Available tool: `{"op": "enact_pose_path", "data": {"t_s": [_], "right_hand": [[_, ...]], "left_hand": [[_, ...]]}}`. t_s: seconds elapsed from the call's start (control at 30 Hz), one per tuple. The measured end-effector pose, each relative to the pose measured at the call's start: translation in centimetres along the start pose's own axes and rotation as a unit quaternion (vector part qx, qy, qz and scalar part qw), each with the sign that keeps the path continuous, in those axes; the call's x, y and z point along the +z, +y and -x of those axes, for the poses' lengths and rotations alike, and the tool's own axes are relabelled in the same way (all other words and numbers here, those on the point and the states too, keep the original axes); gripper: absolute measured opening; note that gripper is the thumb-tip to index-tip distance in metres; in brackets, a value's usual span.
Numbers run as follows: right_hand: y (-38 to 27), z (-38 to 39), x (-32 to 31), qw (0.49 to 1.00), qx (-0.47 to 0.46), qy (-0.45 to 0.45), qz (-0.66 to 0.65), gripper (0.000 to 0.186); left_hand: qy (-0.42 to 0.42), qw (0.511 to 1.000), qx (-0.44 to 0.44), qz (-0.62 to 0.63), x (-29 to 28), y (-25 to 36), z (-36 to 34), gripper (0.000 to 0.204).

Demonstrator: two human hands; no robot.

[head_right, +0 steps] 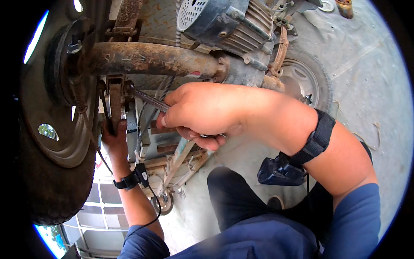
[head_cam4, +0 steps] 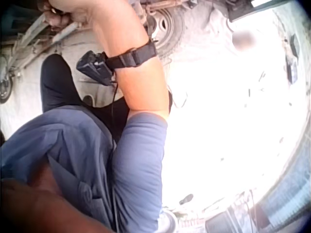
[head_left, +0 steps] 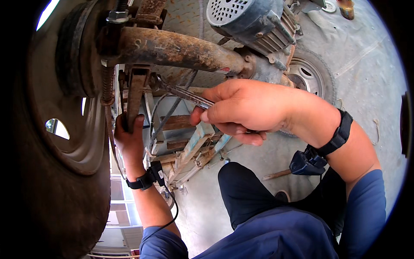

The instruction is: The person uses a wrench to loosen and tighten bolts on the rear axle and suspension of a small utility vehicle. They reposition the tire and use a hammer to tap a component into place while working underneath the vehicle.

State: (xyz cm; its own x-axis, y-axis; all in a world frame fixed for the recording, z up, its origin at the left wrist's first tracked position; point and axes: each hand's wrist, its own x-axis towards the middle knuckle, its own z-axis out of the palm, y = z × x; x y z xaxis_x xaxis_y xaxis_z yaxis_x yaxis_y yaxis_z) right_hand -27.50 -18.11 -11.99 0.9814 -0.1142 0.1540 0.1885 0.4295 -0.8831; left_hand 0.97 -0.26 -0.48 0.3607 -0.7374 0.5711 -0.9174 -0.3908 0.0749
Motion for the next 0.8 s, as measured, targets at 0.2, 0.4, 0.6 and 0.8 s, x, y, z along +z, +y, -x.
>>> {"op": "enact_pose_path", "data": {"t_s": [0.2, 0.4, 0.6, 0.8], "right_hand": [[-0.2, 0.0, -0.7, 0.998, 0.003, -0.034, -0.047, 0.034], [-0.4, -0.9, 0.5, 0.998, 0.007, -0.037, -0.051, 0.033], [0.4, -1.3, 3.4, 0.994, -0.028, 0.010, -0.110, 0.024], [3.7, -3.7, 6.7, 0.980, -0.155, 0.129, -0.002, 0.024]], "left_hand": [[-0.003, 1.000, -0.011, 0.002, 0.0, 0.5, 0.1, 0.041], [0.009, 1.000, -0.001, 0.021, 0.1, 0.2, 0.2, 0.039], [0.013, 1.000, -0.012, 0.026, 0.0, 0.8, 0.1, 0.037], [0.017, 1.000, 0.002, 0.006, 0.1, 0.7, 0.0, 0.037]]}}
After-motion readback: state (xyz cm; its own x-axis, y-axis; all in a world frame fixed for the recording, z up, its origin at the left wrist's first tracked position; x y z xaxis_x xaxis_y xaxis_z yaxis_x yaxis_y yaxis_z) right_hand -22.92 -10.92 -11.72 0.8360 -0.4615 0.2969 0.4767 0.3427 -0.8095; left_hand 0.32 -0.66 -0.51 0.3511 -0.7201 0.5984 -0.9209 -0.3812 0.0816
